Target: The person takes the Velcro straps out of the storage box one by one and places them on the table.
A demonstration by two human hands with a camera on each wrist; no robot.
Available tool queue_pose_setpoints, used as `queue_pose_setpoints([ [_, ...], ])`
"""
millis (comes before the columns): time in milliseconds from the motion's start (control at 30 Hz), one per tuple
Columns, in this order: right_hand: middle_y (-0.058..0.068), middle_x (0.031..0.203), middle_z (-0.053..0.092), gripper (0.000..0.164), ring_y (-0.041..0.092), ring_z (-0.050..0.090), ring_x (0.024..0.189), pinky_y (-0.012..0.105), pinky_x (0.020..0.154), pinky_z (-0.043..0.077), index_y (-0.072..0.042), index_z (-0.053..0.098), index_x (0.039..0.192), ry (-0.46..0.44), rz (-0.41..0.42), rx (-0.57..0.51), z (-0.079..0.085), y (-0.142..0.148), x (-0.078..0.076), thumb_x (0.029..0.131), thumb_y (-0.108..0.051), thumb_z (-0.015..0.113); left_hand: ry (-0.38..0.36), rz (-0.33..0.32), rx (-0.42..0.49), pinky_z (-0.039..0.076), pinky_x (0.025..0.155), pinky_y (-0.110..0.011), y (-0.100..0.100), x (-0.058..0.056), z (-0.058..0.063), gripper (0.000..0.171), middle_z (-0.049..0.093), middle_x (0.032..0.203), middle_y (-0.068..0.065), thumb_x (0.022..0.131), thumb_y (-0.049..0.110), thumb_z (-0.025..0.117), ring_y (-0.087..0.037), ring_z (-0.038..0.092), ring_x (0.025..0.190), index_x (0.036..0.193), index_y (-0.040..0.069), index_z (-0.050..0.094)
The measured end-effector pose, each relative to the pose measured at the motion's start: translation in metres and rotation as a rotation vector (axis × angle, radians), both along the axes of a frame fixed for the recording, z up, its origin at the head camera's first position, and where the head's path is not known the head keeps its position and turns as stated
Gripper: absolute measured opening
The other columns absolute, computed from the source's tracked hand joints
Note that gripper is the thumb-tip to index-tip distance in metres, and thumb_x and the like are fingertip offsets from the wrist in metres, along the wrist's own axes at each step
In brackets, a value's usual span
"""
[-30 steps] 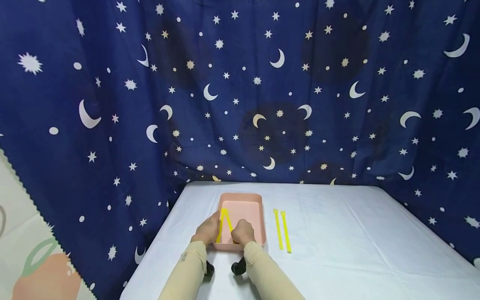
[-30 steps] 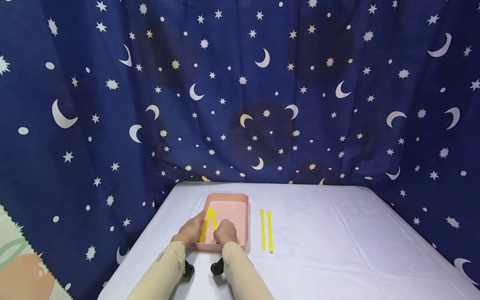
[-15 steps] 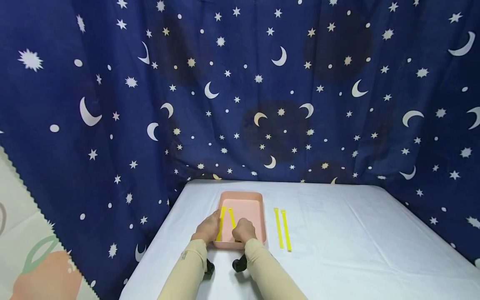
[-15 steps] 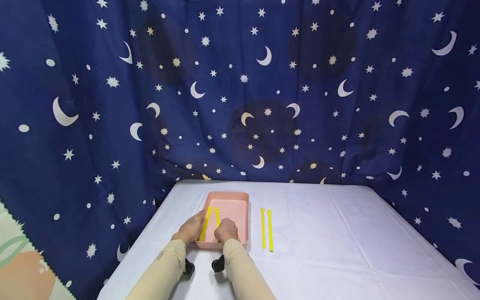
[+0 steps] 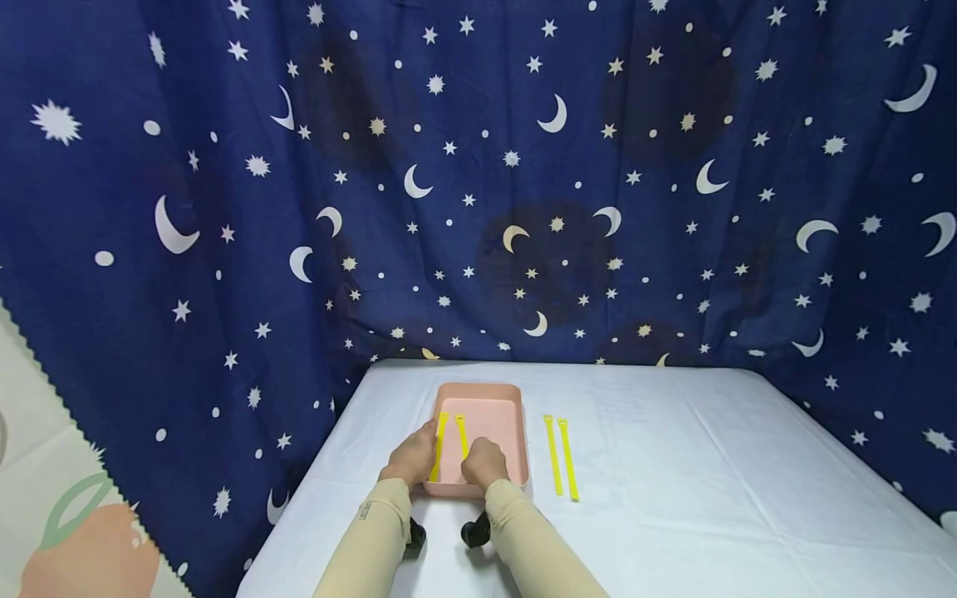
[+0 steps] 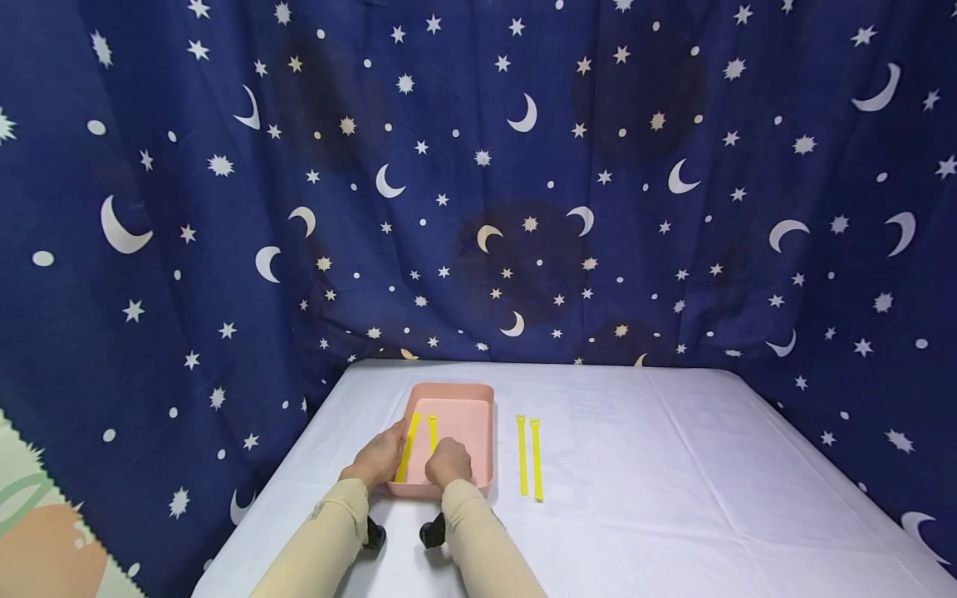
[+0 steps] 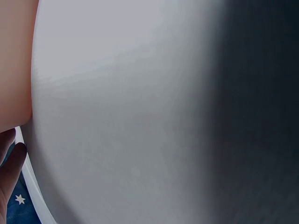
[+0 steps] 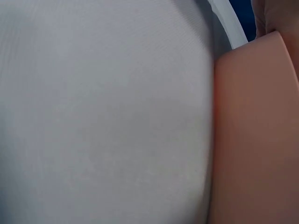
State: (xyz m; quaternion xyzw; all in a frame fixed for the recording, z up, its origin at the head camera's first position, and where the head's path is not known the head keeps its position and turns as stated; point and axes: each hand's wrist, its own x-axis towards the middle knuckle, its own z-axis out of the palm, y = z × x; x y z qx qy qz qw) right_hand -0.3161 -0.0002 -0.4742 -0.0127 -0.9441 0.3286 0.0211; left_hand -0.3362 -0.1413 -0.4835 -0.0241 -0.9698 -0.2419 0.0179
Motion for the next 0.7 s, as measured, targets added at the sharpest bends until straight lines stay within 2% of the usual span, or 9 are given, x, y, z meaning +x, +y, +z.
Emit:
queue_pose_setpoints([
  [200, 0.007, 0.064, 0.054, 0.018, 0.022, 0.048, 0.059, 0.027, 0.049, 0.037, -0.007, 0.055, 0.065, 0.05, -0.033, -0.017, -0.0028, -0.0007, -0.0007, 0.077, 0.002, 0.065, 0.001, -0.007, -0.002, 0.037, 0.121, -0.048, 0.0002, -0.0001, 0.002, 0.047, 0.044, 0.157, -0.012, 0.109, 0.017, 0.037, -0.03, 0.043, 0.145, 0.154, 0.004, 0.037],
  [533, 0.005, 0.061, 0.053, 0.021, 0.02, 0.049, 0.057, 0.026, 0.047, 0.04, -0.006, 0.058, 0.066, 0.038, -0.006, -0.048, -0.0042, -0.0028, 0.0006, 0.082, 0.006, 0.066, 0.025, -0.029, -0.012, 0.038, 0.12, -0.048, -0.001, 0.0006, 0.0005, 0.047, 0.045, 0.156, -0.014, 0.108, 0.015, 0.038, -0.031, 0.043, 0.144, 0.153, 0.003, 0.038],
  [700, 0.005, 0.063, 0.053, 0.012, 0.021, 0.05, 0.059, 0.027, 0.05, 0.041, -0.003, 0.061, 0.071, 0.04, 0.004, -0.051, -0.0041, -0.0016, 0.0003, 0.08, 0.004, 0.064, -0.001, -0.014, 0.001, 0.036, 0.122, -0.047, -0.0014, 0.0008, 0.0008, 0.047, 0.043, 0.157, -0.012, 0.109, 0.017, 0.036, -0.029, 0.042, 0.146, 0.154, 0.004, 0.037],
])
